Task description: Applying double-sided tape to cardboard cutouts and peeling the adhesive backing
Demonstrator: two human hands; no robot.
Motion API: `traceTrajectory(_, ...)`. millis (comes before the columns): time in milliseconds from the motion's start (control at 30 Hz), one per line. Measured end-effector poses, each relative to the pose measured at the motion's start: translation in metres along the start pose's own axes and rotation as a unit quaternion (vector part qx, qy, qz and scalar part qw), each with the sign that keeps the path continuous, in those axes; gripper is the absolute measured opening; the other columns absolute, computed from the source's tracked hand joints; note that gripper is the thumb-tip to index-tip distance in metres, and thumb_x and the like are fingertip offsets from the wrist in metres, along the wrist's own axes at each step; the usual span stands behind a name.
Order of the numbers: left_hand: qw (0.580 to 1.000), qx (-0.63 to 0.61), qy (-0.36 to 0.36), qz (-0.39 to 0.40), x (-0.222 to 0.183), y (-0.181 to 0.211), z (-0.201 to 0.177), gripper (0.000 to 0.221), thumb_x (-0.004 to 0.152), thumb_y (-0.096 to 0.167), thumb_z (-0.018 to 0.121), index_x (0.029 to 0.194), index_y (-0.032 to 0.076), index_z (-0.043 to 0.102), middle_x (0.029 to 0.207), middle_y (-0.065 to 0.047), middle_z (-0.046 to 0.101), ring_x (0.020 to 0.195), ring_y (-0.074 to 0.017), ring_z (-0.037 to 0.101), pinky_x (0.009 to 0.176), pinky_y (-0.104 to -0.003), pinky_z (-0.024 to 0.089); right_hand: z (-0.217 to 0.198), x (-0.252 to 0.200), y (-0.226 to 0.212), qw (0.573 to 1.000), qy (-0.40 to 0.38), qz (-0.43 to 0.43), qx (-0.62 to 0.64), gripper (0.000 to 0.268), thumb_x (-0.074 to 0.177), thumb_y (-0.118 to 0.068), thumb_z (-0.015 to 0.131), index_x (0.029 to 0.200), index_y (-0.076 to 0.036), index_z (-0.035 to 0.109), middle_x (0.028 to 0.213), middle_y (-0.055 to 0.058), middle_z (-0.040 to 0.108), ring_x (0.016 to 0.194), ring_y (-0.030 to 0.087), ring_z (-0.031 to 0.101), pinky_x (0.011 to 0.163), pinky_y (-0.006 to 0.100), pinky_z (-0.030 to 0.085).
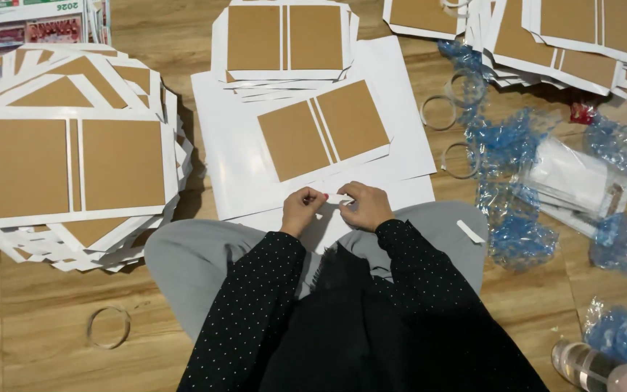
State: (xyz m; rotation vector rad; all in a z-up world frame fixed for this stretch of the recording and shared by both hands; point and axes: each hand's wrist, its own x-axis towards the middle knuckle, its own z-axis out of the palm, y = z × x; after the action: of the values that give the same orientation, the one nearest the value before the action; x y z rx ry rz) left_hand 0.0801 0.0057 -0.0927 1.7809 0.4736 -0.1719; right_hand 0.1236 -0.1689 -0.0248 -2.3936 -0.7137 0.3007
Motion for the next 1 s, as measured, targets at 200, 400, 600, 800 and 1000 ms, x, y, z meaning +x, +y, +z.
traceTrajectory(200, 0.999, 0.034, -0.011, -0.022, -0.006, 0.015, -0.002, 0.016, 0.073, 0.027, 0.066, 0.077, 0.012, 0.068, 0.064, -0.004, 0.059, 0.064, -0.0182, 0.058, 0.062, -0.030, 0.046, -0.009, -0.001, -0.010, 0.995, -0.015, 0.078, 0.055, 0.024, 0.081, -0.045, 0.053, 0.090, -0.025, 0.064, 0.080, -0.003, 0.059, 0.085, 0.023, 0.061, 0.074, 0.036, 0.049)
traceTrajectory(400, 0.988, 0.136, -0.055, -0.047, -0.021, 0.040, -0.014, 0.017, 0.072, 0.028, 0.064, 0.075, 0.011, 0.068, 0.067, -0.006, 0.062, 0.069, -0.0238, 0.061, 0.063, -0.034, 0.047, -0.010, -0.002, -0.009, 0.984, -0.047, 0.113, 0.128, 0.013, 0.077, -0.034, 0.064, 0.083, -0.023, 0.067, 0.079, -0.003, 0.061, 0.086, 0.022, 0.060, 0.076, 0.036, 0.047)
traceTrajectory(600, 0.949, 0.286, -0.127, -0.045, -0.008, 0.048, -0.038, 0.022, 0.073, 0.031, 0.062, 0.080, 0.012, 0.071, 0.077, -0.010, 0.068, 0.080, -0.0297, 0.065, 0.071, -0.039, 0.050, 0.006, 0.001, 0.009, 0.981, -0.055, 0.133, 0.133, 0.013, 0.075, -0.032, 0.067, 0.082, -0.021, 0.068, 0.080, 0.000, 0.064, 0.090, 0.022, 0.060, 0.079, 0.036, 0.047)
traceTrajectory(800, 0.932, 0.355, -0.071, -0.021, 0.008, 0.050, -0.109, 0.033, 0.081, 0.026, 0.056, 0.108, 0.008, 0.062, 0.090, -0.013, 0.067, 0.093, -0.0340, 0.062, 0.080, -0.047, 0.048, 0.013, 0.012, 0.052, 0.975, -0.022, 0.178, 0.131, 0.018, 0.080, -0.034, 0.065, 0.088, -0.019, 0.068, 0.087, 0.003, 0.065, 0.094, 0.025, 0.059, 0.084, 0.036, 0.045)
traceTrajectory(1000, 0.912, 0.401, -0.043, 0.080, 0.026, 0.032, -0.109, 0.010, 0.076, 0.013, 0.063, 0.086, 0.012, 0.066, 0.093, -0.009, 0.061, 0.091, -0.0303, 0.059, 0.076, -0.039, 0.050, 0.017, 0.044, 0.011, 0.981, -0.102, 0.142, 0.083, 0.017, 0.074, -0.032, 0.069, 0.086, -0.019, 0.068, 0.090, 0.004, 0.065, 0.091, 0.027, 0.059, 0.082, 0.039, 0.045)
